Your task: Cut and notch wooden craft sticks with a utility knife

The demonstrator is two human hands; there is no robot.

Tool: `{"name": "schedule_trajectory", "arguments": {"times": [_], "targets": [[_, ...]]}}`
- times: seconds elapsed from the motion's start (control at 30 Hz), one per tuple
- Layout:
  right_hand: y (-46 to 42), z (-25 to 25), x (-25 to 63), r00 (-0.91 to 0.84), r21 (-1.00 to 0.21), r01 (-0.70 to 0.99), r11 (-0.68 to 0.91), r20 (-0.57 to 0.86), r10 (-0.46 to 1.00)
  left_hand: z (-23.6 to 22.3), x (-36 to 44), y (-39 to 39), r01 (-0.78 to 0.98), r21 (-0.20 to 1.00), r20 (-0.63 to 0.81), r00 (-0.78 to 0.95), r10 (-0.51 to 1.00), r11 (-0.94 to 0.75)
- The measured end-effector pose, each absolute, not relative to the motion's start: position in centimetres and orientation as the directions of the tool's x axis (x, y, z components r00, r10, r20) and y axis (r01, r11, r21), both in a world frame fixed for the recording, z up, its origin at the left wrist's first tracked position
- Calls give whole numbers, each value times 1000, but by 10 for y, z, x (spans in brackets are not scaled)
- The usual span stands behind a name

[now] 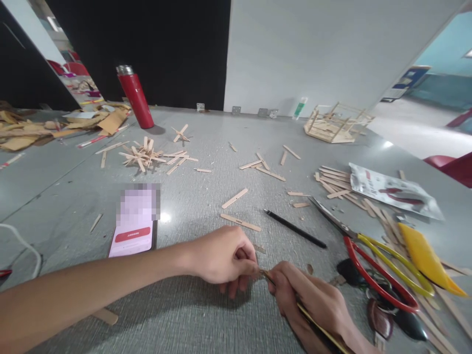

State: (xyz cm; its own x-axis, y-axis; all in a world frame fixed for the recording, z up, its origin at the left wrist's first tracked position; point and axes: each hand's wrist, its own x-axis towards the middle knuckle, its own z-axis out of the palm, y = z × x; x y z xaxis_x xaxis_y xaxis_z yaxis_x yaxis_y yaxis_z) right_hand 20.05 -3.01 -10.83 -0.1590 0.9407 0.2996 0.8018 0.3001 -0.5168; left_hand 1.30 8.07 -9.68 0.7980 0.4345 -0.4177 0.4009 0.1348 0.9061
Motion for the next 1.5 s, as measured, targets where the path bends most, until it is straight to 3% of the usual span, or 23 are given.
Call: {"name": "schedule_trajectory", "arguments": {"times": [0.53,1.5], "targets": [[-24,-110,211,-148,-742,642,191,124,981,-97,12,81,409,906,-414,798,437,110],[-23,-115,212,-175,-802,581,138,43,984,-99,13,83,393,912,-404,817,411,117]]}}
